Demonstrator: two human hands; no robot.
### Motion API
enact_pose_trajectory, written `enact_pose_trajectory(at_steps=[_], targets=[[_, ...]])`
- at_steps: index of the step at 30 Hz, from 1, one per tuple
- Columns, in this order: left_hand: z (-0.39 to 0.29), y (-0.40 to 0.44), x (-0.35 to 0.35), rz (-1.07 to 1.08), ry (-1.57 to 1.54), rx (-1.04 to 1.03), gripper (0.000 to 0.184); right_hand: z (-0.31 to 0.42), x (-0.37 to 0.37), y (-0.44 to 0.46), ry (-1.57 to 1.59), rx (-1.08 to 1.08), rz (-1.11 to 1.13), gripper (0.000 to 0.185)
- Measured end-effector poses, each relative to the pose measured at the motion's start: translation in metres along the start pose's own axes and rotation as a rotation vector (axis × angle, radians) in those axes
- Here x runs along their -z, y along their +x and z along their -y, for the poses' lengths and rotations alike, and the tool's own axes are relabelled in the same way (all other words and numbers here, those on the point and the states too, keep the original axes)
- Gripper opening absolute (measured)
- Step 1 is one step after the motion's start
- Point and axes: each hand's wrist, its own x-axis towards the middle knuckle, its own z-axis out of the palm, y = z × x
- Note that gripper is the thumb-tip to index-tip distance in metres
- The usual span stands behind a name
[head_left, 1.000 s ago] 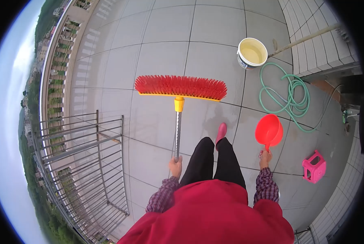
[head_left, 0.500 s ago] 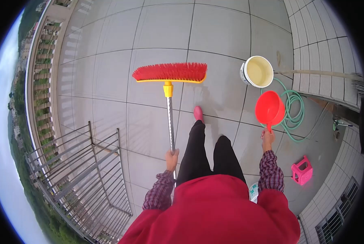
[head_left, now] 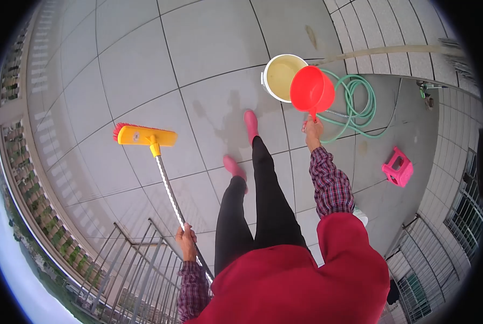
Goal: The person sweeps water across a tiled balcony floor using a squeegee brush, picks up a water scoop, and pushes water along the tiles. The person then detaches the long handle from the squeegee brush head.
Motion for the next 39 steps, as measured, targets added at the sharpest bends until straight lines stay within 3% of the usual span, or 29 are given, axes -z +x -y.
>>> enact_pose_trajectory(at_steps=[2,4,5,7,11,15,18,19,20,22,25,28,30,34,39], targets=[[-0.011,-0.005,-0.008,-0.01,0.045,0.052,0.025,-0.011,-0.025,0.042,-0.014,-0.056,-0.013,0.018],[-0.024,-0.011,-0.021,-0.027,0.109,0.13,0.026,-0.039,-0.038,0.08,-0.324,0.134,-0.023,0.02],[-0.029,-0.012,-0.025,-0.015,0.119,0.167,0.026,-0.05,-0.042,0.092,-0.331,0.097,-0.026,0.02],[-0.044,-0.018,-0.035,-0.003,0.151,0.217,0.028,-0.059,-0.061,0.11,-0.743,0.341,-0.23,0.025],[-0.082,-0.025,-0.053,0.004,0.196,0.295,0.028,-0.036,-0.084,0.114,-1.017,0.175,-0.177,0.03],[-0.108,-0.028,-0.065,0.01,0.201,0.299,0.027,-0.047,-0.083,0.127,-1.065,0.136,-0.103,0.029],[-0.122,-0.026,-0.074,0.028,0.181,0.322,0.026,-0.046,-0.085,0.134,-0.857,-0.018,0.013,0.029],[-0.123,-0.024,-0.072,0.025,0.161,0.323,0.025,-0.044,-0.086,0.132,-0.642,-0.193,0.031,0.024],[-0.124,-0.023,-0.073,0.027,0.142,0.327,0.025,-0.046,-0.078,0.136,-0.645,-0.184,0.024,0.024],[-0.12,-0.021,-0.069,0.035,0.133,0.285,0.025,-0.058,-0.054,0.148,0.093,-0.527,0.205,0.017],[-0.126,-0.014,-0.064,0.048,0.137,0.273,0.026,-0.046,-0.018,0.135,0.342,-0.634,0.241,0.017],[-0.139,-0.009,-0.061,-0.013,0.283,0.295,0.025,-0.027,0.013,0.111,0.373,-0.644,0.268,0.02],[-0.122,0.004,-0.044,-0.009,0.159,0.35,0.024,-0.006,0.024,0.087,0.283,-0.577,0.319,0.018],[-0.105,0.024,-0.033,-0.12,-0.062,0.177,0.027,0.037,0.019,0.037,0.222,-0.53,0.358,0.017],[-0.113,0.061,-0.003,-0.002,-0.382,0.096,0.028,0.063,-0.012,-0.004,0.198,-0.48,0.342,0.02]])
